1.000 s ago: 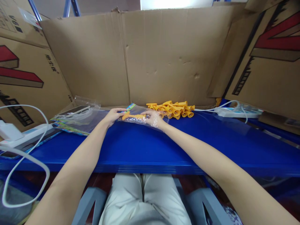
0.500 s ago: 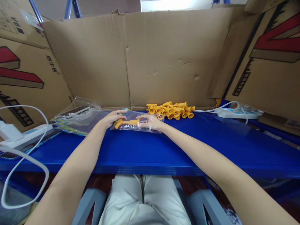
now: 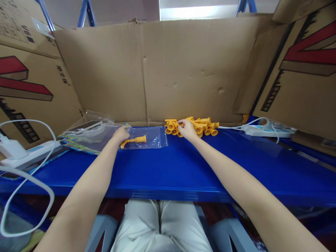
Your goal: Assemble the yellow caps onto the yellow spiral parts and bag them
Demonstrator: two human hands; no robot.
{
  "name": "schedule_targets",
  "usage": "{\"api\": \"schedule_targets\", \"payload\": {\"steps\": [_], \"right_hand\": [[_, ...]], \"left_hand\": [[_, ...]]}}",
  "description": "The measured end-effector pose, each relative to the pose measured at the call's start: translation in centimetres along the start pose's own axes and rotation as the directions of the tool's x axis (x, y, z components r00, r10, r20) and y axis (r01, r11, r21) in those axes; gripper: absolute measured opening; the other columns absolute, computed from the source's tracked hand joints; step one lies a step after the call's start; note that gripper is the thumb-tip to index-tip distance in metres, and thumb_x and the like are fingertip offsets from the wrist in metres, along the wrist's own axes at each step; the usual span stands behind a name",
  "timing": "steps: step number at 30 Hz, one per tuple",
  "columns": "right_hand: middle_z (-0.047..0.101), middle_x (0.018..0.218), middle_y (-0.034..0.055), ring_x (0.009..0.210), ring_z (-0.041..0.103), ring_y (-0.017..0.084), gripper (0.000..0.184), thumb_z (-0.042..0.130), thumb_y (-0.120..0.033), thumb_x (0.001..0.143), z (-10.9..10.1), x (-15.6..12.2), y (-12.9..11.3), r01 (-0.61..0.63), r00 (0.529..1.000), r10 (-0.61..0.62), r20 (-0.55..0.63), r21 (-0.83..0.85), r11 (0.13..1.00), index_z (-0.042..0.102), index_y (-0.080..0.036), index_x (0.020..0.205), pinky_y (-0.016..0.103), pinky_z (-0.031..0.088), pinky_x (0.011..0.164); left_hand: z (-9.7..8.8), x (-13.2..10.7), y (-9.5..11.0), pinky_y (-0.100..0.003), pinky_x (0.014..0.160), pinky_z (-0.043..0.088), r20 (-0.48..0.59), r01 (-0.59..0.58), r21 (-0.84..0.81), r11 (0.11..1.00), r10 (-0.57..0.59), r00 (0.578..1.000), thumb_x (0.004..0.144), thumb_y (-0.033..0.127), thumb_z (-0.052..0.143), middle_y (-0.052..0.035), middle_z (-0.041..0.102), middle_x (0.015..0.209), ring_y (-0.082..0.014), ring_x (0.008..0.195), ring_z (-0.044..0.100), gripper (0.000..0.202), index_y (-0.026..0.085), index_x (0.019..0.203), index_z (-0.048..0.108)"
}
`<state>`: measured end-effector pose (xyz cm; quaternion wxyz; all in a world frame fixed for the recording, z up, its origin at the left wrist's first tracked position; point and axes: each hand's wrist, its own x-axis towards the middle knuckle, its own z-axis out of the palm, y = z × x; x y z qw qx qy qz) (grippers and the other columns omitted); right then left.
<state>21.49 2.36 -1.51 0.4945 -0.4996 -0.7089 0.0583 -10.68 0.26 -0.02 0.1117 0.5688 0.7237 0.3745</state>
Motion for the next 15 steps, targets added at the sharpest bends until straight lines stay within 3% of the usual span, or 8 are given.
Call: {"api": "schedule_targets", "payload": {"steps": [3,7,10,15], "right_hand": [[0.061,0.110,0.0156,0.103,0.056,0.026,0.028,0.054,-0.018,0.078,0.1,-0.9,-0.4,0.065,0.993,-0.040,0.112,-0.235,0.970,0.062,-0.011,0.104,0.041,0.044,0.089],[0.057,0.117,0.0165,0.110,0.049,0.031,0.035,0.052,-0.027,0.083,0.3,-2.0,-1.6,0.159,0.970,-0.060,0.237,-0.423,0.892,0.057,-0.013,0.115,0.046,0.040,0.090],[0.056,0.117,0.0180,0.110,0.048,0.032,0.041,0.049,-0.029,0.085,0.3,-2.4,-2.2,0.193,0.964,-0.073,0.255,-0.489,0.851,0.052,-0.012,0.123,0.047,0.039,0.088],[0.047,0.133,0.0145,0.113,0.045,0.031,0.050,0.046,-0.026,0.087,0.4,-2.5,-2.4,0.293,0.951,-0.188,0.244,-0.528,0.797,0.041,-0.020,0.136,0.044,0.035,0.088]], "left_hand": [[-0.2,-1.0,0.7,-0.056,0.089,0.037,-0.049,0.068,0.345,0.936,-0.055,0.997,0.060,0.015,0.063,-0.0212,0.056,0.122,-0.0426,0.113,0.050,0.071,0.022,0.129,0.048],[0.2,-2.1,1.6,-0.058,0.101,0.024,-0.137,-0.028,0.400,0.916,0.090,0.986,0.069,0.024,0.057,-0.0220,0.035,0.142,-0.0404,0.131,0.030,0.073,0.017,0.138,0.034],[1.4,-2.0,1.7,-0.054,0.108,0.016,-0.069,-0.112,0.410,0.905,0.153,0.986,0.077,0.033,0.050,-0.0185,0.026,0.148,-0.0342,0.137,0.020,0.067,0.015,0.139,0.033],[3.3,-1.1,1.4,-0.053,0.108,0.017,0.180,-0.150,0.465,0.873,0.073,0.981,0.086,0.038,0.031,-0.0154,0.023,0.150,-0.0307,0.139,0.017,0.060,0.014,0.140,0.034]]}}
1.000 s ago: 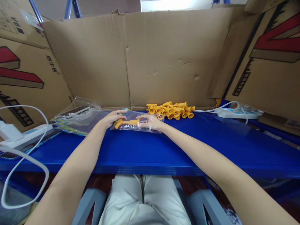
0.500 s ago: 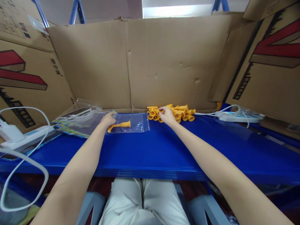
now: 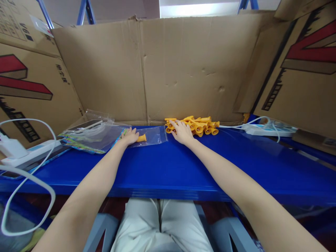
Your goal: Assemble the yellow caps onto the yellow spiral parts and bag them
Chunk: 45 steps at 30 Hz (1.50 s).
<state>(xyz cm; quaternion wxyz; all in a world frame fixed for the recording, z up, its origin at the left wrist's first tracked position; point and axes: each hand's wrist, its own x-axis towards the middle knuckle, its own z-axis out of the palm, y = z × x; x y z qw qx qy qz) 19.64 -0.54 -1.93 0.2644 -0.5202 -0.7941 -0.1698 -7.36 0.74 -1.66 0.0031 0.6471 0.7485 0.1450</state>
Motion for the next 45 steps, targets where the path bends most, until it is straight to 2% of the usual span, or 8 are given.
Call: {"api": "schedule_targets", "payload": {"steps": [3,8,15,22,26,32,36,45], "right_hand": [[0.041,0.141,0.0105,0.117,0.042,0.031,0.048,0.044,-0.027,0.087,0.2,0.1,-0.1,0.061,0.997,-0.059,0.047,-0.058,0.996,0.043,-0.021,0.135,0.046,0.033,0.090],[0.049,0.133,0.0136,0.113,0.045,0.028,0.043,0.041,-0.024,0.088,0.1,0.3,-0.3,0.075,0.996,-0.070,0.050,-0.096,0.993,0.046,-0.016,0.130,0.043,0.030,0.089],[0.052,0.122,0.0144,0.108,0.049,0.028,0.037,0.042,-0.026,0.089,-0.4,0.6,-0.5,0.065,0.996,-0.056,0.064,-0.143,0.988,0.048,-0.018,0.125,0.040,0.029,0.085],[0.057,0.111,0.0159,0.097,0.055,0.027,0.032,0.038,-0.017,0.087,0.2,0.9,-0.9,-0.064,0.996,0.073,0.052,-0.155,0.986,0.047,-0.013,0.117,0.038,0.031,0.082],[0.058,0.110,0.0170,0.100,0.052,0.028,0.034,0.039,-0.016,0.085,0.6,0.8,-0.5,-0.082,0.995,0.090,0.051,-0.136,0.987,0.048,-0.011,0.117,0.040,0.031,0.084],[0.049,0.126,0.0172,0.112,0.043,0.030,0.044,0.045,-0.031,0.086,0.7,0.4,-0.5,0.035,0.998,-0.029,0.051,-0.129,0.991,0.047,-0.016,0.128,0.043,0.029,0.088],[0.043,0.137,0.0138,0.120,0.038,0.029,0.049,0.047,-0.028,0.086,0.8,0.3,-0.7,0.144,0.987,-0.136,0.085,-0.093,0.985,0.043,-0.018,0.134,0.045,0.025,0.094],[0.059,0.118,0.0141,0.110,0.045,0.027,0.031,0.048,-0.025,0.085,-0.5,0.6,-0.9,0.217,0.951,-0.201,0.233,-0.044,0.975,0.057,-0.015,0.114,0.043,0.027,0.089]], "left_hand": [[0.1,0.4,-0.1,-0.047,0.111,0.017,0.110,-0.045,0.083,0.995,0.036,0.993,0.088,0.036,0.023,-0.0101,0.023,0.150,-0.0245,0.139,0.015,0.059,0.015,0.143,0.029],[0.0,1.0,-0.7,-0.037,0.111,0.018,0.193,-0.135,0.110,0.985,0.112,0.975,0.088,0.036,0.023,-0.0055,0.019,0.151,-0.0191,0.139,0.016,0.060,0.018,0.145,0.024],[0.6,1.9,-1.4,-0.036,0.112,0.017,0.192,-0.197,0.055,0.979,0.183,0.964,0.086,0.036,0.027,-0.0046,0.023,0.150,-0.0184,0.139,0.016,0.060,0.018,0.143,0.030],[0.2,1.7,-1.4,-0.030,0.111,0.019,0.180,-0.201,0.001,0.980,0.198,0.964,0.084,0.037,0.031,-0.0021,0.030,0.147,-0.0193,0.138,0.021,0.060,0.017,0.141,0.035],[0.1,1.6,-1.4,-0.033,0.111,0.021,0.169,-0.210,-0.030,0.977,0.212,0.963,0.083,0.037,0.032,-0.0032,0.034,0.145,-0.0213,0.137,0.025,0.060,0.017,0.140,0.038],[-0.3,1.0,-1.0,-0.032,0.111,0.023,0.176,-0.190,-0.047,0.981,0.196,0.965,0.083,0.034,0.033,-0.0032,0.033,0.145,-0.0210,0.136,0.028,0.060,0.016,0.140,0.037],[-0.5,0.7,-0.8,-0.033,0.111,0.024,0.178,-0.192,-0.043,0.980,0.196,0.964,0.083,0.033,0.033,-0.0028,0.034,0.145,-0.0216,0.135,0.029,0.059,0.017,0.140,0.038],[-0.2,1.1,-0.8,-0.030,0.111,0.020,0.198,-0.189,-0.007,0.982,0.186,0.962,0.084,0.033,0.027,-0.0050,0.031,0.146,-0.0182,0.136,0.027,0.060,0.012,0.139,0.037]]}}
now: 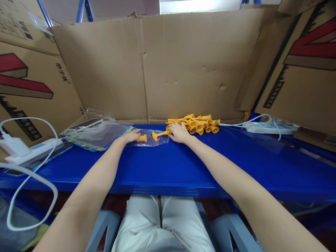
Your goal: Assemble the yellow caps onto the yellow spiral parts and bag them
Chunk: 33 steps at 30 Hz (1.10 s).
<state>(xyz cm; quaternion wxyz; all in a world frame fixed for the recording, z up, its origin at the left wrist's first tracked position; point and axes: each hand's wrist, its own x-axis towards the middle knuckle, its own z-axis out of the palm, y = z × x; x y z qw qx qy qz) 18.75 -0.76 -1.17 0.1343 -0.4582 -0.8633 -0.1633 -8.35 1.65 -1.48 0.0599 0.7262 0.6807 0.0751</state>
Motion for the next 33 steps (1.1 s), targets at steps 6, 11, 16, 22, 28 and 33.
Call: {"api": "schedule_targets", "payload": {"steps": [6,11,16,22,28,33], "right_hand": [[0.061,0.114,0.0145,0.110,0.049,0.028,0.034,0.056,-0.029,0.082,-1.9,-0.2,-0.3,-0.073,0.997,0.073,-0.003,-0.074,0.995,0.058,-0.013,0.111,0.042,0.030,0.089],[0.068,0.097,0.0107,0.089,0.061,0.025,0.030,0.056,-0.035,0.080,-5.6,-0.9,0.0,-0.280,0.957,0.277,0.086,0.024,0.960,0.063,-0.016,0.102,0.033,0.040,0.074],[0.068,0.079,0.0074,0.071,0.061,0.021,0.018,0.067,-0.026,0.070,-6.9,-1.1,0.2,-0.261,0.955,0.238,0.178,0.115,0.959,0.069,-0.015,0.085,0.029,0.042,0.063],[0.067,0.075,0.0044,0.067,0.059,0.015,0.014,0.063,-0.021,0.073,-3.8,-0.4,-0.9,-0.146,0.988,0.120,0.093,0.364,0.920,0.070,-0.015,0.084,0.024,0.041,0.060],[0.068,0.079,0.0058,0.067,0.059,0.015,0.019,0.060,-0.023,0.076,-1.4,-0.2,-2.9,-0.199,0.976,0.219,0.017,0.486,0.851,0.071,-0.013,0.088,0.024,0.040,0.059],[0.068,0.075,0.0028,0.063,0.057,0.013,0.027,0.064,-0.024,0.073,-1.3,-0.3,-4.0,-0.108,0.992,0.127,0.012,0.601,0.792,0.070,-0.013,0.097,0.022,0.040,0.057]], "left_hand": [[0.5,0.5,-0.8,-0.030,0.110,0.022,-0.038,-0.003,-0.031,1.000,0.001,0.999,0.082,0.034,0.030,-0.0053,0.035,0.145,-0.0193,0.135,0.029,0.060,0.014,0.138,0.041],[0.6,0.9,-1.7,-0.031,0.110,0.023,-0.072,0.006,-0.052,0.999,-0.010,0.997,0.080,0.036,0.033,-0.0039,0.040,0.143,-0.0198,0.136,0.028,0.060,0.018,0.136,0.043],[0.2,0.5,-1.6,-0.029,0.110,0.022,-0.067,0.026,-0.081,0.996,-0.032,0.997,0.080,0.035,0.033,-0.0048,0.039,0.143,-0.0192,0.136,0.028,0.060,0.016,0.136,0.043],[-0.5,-0.6,-0.5,-0.028,0.111,0.020,-0.016,0.009,-0.100,0.995,-0.011,1.000,0.081,0.034,0.033,-0.0071,0.032,0.146,-0.0189,0.136,0.026,0.063,0.011,0.140,0.037],[-0.6,-1.3,0.3,-0.028,0.110,0.022,0.033,-0.055,-0.131,0.990,0.060,0.998,0.081,0.035,0.034,-0.0053,0.030,0.147,-0.0171,0.135,0.028,0.063,0.015,0.141,0.034],[-0.5,-1.0,0.3,-0.028,0.111,0.018,0.036,-0.077,-0.089,0.993,0.081,0.996,0.083,0.038,0.031,-0.0085,0.028,0.148,-0.0171,0.136,0.026,0.065,0.010,0.141,0.032]]}}
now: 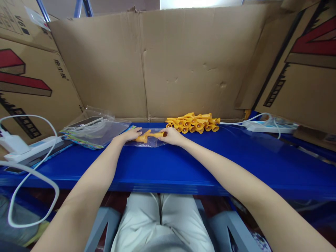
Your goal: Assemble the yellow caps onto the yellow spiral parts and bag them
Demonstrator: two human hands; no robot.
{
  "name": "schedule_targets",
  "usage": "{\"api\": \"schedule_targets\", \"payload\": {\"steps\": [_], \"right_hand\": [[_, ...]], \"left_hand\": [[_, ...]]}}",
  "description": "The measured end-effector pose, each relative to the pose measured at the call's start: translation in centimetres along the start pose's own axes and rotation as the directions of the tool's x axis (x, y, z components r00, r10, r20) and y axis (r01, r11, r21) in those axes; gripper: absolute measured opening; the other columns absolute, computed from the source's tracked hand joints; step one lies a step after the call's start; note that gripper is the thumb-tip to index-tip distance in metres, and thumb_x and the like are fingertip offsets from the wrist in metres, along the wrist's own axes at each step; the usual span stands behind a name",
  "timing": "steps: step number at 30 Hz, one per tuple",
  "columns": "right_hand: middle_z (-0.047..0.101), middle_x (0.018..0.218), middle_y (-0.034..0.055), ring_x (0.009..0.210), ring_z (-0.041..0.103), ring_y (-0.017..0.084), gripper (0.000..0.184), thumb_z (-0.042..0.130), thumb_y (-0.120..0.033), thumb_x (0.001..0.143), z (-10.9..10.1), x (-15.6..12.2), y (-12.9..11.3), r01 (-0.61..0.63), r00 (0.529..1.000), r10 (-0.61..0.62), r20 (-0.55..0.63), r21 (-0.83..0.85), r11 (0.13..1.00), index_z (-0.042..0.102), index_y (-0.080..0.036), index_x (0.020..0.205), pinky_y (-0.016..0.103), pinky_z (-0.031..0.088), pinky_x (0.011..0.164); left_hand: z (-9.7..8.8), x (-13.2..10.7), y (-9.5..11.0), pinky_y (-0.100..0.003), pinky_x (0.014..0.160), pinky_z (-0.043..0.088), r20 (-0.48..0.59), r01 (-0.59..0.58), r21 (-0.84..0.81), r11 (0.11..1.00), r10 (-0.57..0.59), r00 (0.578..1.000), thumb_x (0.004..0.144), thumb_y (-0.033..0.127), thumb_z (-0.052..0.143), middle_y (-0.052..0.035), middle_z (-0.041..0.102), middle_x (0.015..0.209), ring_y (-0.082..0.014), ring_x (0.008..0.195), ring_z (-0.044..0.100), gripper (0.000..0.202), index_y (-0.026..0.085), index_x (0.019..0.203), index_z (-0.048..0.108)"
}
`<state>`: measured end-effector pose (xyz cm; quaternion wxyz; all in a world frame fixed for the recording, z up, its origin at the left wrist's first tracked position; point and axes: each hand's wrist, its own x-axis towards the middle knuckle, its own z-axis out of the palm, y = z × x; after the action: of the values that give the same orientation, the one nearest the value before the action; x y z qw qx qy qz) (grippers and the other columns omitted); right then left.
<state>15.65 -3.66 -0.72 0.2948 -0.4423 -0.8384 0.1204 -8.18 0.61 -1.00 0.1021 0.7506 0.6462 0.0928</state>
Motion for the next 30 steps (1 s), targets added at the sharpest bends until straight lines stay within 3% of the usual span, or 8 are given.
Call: {"api": "schedule_targets", "payload": {"steps": [6,10,15,22,30], "right_hand": [[0.067,0.070,0.0011,0.059,0.056,0.011,0.027,0.065,-0.025,0.072,-0.5,-0.2,-0.1,0.033,0.997,-0.037,0.066,0.064,0.997,0.071,-0.013,0.095,0.021,0.040,0.056],[0.071,0.083,0.0049,0.071,0.062,0.014,0.024,0.066,-0.022,0.072,-0.1,-0.1,-0.4,0.059,0.998,-0.059,0.001,-0.039,0.997,0.071,-0.014,0.095,0.023,0.044,0.067],[0.071,0.093,0.0075,0.086,0.064,0.019,0.021,0.064,-0.020,0.074,0.5,0.2,-0.6,0.052,0.997,-0.058,-0.060,-0.102,0.993,0.072,-0.017,0.093,0.027,0.045,0.076],[0.071,0.094,0.0100,0.083,0.065,0.019,0.025,0.066,-0.018,0.072,1.1,0.7,-0.2,-0.053,0.996,0.053,-0.069,-0.004,0.999,0.070,-0.013,0.096,0.028,0.047,0.075],[0.069,0.097,0.0084,0.083,0.064,0.016,0.028,0.071,-0.018,0.068,2.3,1.1,0.5,-0.122,0.985,0.149,-0.090,0.255,0.959,0.067,-0.011,0.095,0.026,0.048,0.074]], "left_hand": [[0.0,0.2,0.0,-0.031,0.111,0.021,-0.036,-0.019,0.025,0.999,0.020,0.999,0.084,0.038,0.029,-0.0085,0.032,0.145,-0.0183,0.136,0.027,0.062,0.010,0.139,0.037],[0.1,0.1,0.4,-0.029,0.111,0.018,-0.030,-0.030,0.015,0.999,0.030,0.999,0.085,0.039,0.028,-0.0080,0.031,0.146,-0.0176,0.137,0.025,0.062,0.010,0.139,0.036],[0.1,-0.8,1.7,-0.028,0.109,0.025,-0.051,-0.064,-0.206,0.976,0.055,0.997,0.088,0.044,0.021,-0.0037,0.033,0.146,-0.0148,0.134,0.031,0.059,0.018,0.139,0.037],[0.3,-1.2,2.5,-0.027,0.104,0.033,-0.075,-0.068,-0.430,0.900,0.039,0.996,0.091,0.050,0.014,-0.0014,0.031,0.146,-0.0139,0.133,0.033,0.059,0.024,0.138,0.039],[0.5,-1.0,2.5,-0.028,0.104,0.033,-0.031,-0.061,-0.571,0.819,0.052,0.998,0.092,0.050,0.015,-0.0055,0.032,0.146,-0.0139,0.132,0.035,0.060,0.020,0.141,0.032]]}}
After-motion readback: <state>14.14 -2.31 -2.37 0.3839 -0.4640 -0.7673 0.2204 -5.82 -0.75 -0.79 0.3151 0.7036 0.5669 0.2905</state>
